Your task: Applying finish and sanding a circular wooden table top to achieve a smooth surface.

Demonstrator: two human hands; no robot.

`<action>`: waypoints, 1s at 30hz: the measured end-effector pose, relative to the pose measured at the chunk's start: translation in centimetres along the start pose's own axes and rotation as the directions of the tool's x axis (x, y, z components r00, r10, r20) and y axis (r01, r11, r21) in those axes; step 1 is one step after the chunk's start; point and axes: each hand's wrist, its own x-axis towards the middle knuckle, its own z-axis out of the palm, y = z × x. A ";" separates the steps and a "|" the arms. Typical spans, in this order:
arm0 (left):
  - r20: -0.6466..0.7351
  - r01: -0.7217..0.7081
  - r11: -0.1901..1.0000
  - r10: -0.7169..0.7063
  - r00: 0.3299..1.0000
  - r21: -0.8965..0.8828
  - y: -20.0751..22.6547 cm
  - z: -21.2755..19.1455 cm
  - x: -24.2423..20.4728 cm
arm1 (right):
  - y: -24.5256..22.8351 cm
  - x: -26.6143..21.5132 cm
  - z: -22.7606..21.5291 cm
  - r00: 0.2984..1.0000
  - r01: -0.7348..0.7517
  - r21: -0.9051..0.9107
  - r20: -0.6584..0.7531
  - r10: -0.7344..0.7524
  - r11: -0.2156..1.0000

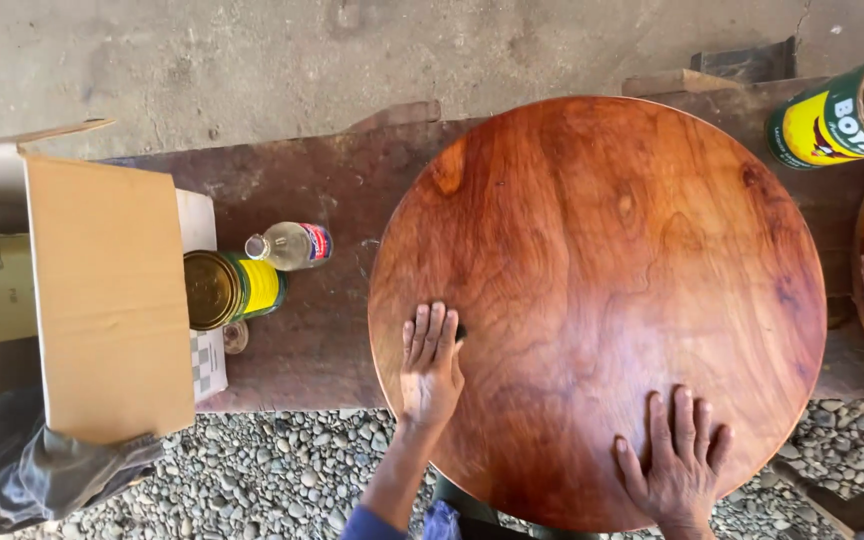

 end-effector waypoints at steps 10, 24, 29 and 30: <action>-0.117 0.079 0.996 -0.074 0.990 0.038 -3.5 -2.2 8.8 | -0.2 -0.1 0.3 0.999 -0.034 -0.026 0.014 0.034 0.999; -0.326 0.278 0.939 -0.332 0.885 -0.201 -3.7 -2.8 -0.2 | 1.2 -1.4 0.9 0.999 0.048 -0.034 0.015 -0.048 0.998; -0.274 0.436 0.881 -0.471 0.838 -0.182 -0.6 -2.2 -11.0 | 1.8 -1.8 1.6 0.999 0.024 -0.031 0.022 -0.024 0.999; -0.273 0.441 0.879 -0.476 0.836 -0.183 -0.9 -2.3 -9.8 | 1.7 -1.8 1.4 0.999 0.028 -0.033 0.026 -0.027 0.999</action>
